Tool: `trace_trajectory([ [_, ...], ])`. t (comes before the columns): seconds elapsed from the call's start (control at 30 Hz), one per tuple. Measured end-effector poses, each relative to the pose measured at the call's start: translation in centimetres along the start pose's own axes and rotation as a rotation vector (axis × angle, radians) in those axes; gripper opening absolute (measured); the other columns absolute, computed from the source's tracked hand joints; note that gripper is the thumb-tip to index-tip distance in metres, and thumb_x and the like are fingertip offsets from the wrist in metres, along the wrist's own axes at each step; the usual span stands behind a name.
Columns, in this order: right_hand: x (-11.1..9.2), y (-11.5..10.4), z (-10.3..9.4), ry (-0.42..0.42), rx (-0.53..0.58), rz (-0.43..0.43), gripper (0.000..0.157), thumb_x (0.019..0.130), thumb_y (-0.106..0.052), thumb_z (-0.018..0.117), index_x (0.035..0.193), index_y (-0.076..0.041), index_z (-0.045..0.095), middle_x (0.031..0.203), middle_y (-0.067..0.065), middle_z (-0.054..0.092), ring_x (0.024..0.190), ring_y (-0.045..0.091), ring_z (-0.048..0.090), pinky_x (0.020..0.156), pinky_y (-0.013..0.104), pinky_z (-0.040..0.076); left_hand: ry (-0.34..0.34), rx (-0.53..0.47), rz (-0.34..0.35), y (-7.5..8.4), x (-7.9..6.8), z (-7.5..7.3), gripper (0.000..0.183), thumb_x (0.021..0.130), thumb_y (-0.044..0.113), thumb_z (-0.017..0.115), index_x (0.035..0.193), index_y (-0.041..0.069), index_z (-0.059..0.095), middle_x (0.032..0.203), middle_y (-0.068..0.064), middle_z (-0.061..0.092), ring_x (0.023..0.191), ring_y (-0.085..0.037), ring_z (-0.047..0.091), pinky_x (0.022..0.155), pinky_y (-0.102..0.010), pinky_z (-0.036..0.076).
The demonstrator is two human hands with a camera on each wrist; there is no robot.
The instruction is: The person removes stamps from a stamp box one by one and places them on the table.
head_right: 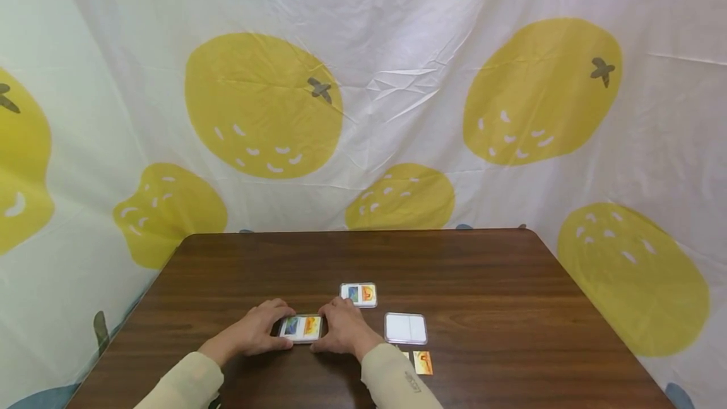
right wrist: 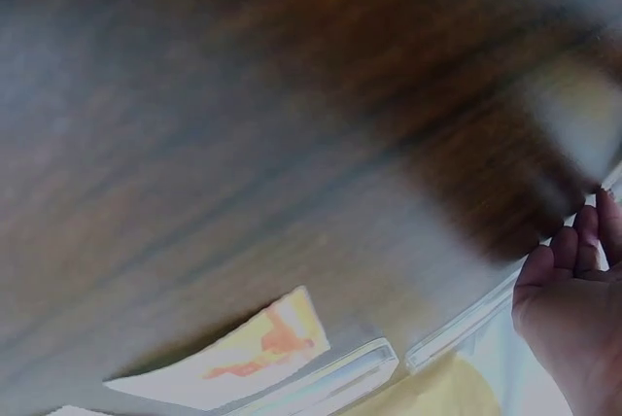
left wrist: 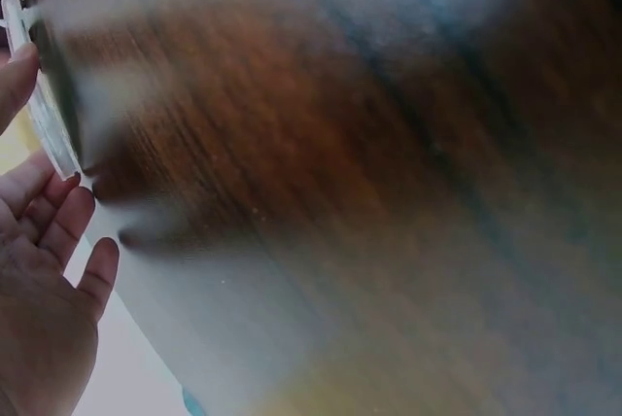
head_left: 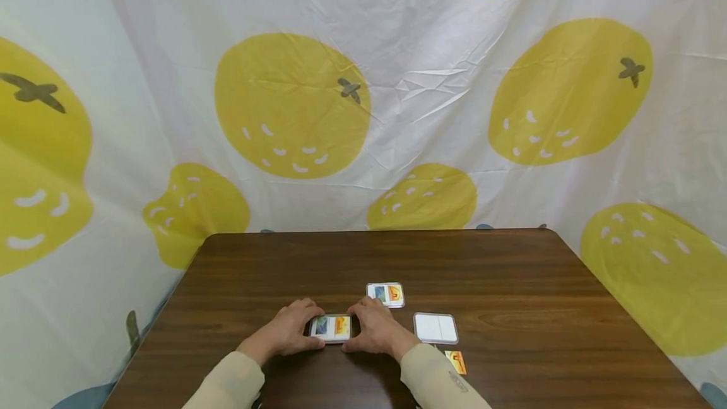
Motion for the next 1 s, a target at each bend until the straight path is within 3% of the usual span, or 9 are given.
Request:
trace_trajectory([
  [0.33, 0.06, 0.35, 0.18, 0.003, 0.009, 0.012, 0.063, 0.075, -0.045, 0.084, 0.123, -0.008, 0.065, 0.118, 0.005, 0.056, 0.115, 0.026, 0.049, 0.103, 0.045, 0.037, 0.008, -0.010, 0.010, 0.13, -0.09, -0.19, 0.053, 0.085, 0.034, 0.078, 0.124, 0.003, 0.062, 0.117, -0.008, 0.055, 0.110, -0.031, 0.053, 0.092, -0.056, 0.040],
  [0.63, 0.25, 0.25, 0.09, 0.004, -0.007, 0.015, 0.059, 0.073, -0.042, 0.085, 0.118, -0.009, 0.066, 0.115, 0.004, 0.057, 0.111, 0.025, 0.050, 0.101, 0.044, 0.037, -0.030, -0.025, 0.000, 0.22, -0.08, -0.21, 0.054, 0.088, 0.037, 0.075, 0.127, 0.003, 0.060, 0.122, -0.010, 0.055, 0.115, -0.032, 0.052, 0.095, -0.057, 0.038],
  [1.0, 0.24, 0.24, 0.00, 0.014, -0.032, 0.008, 0.063, 0.069, -0.045, 0.086, 0.116, -0.010, 0.067, 0.113, 0.003, 0.057, 0.108, 0.024, 0.050, 0.099, 0.043, 0.039, 0.031, -0.036, 0.028, -0.12, 0.25, -0.17, 0.055, 0.076, 0.039, 0.085, 0.115, 0.007, 0.063, 0.113, -0.005, 0.056, 0.109, -0.030, 0.053, 0.093, -0.056, 0.040],
])
Point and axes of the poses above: each hand's wrist, its own x-axis towards the middle knuckle, its own z-axis out of the palm, y = z × x, the point moved 2 cm from there along x, towards the middle knuckle
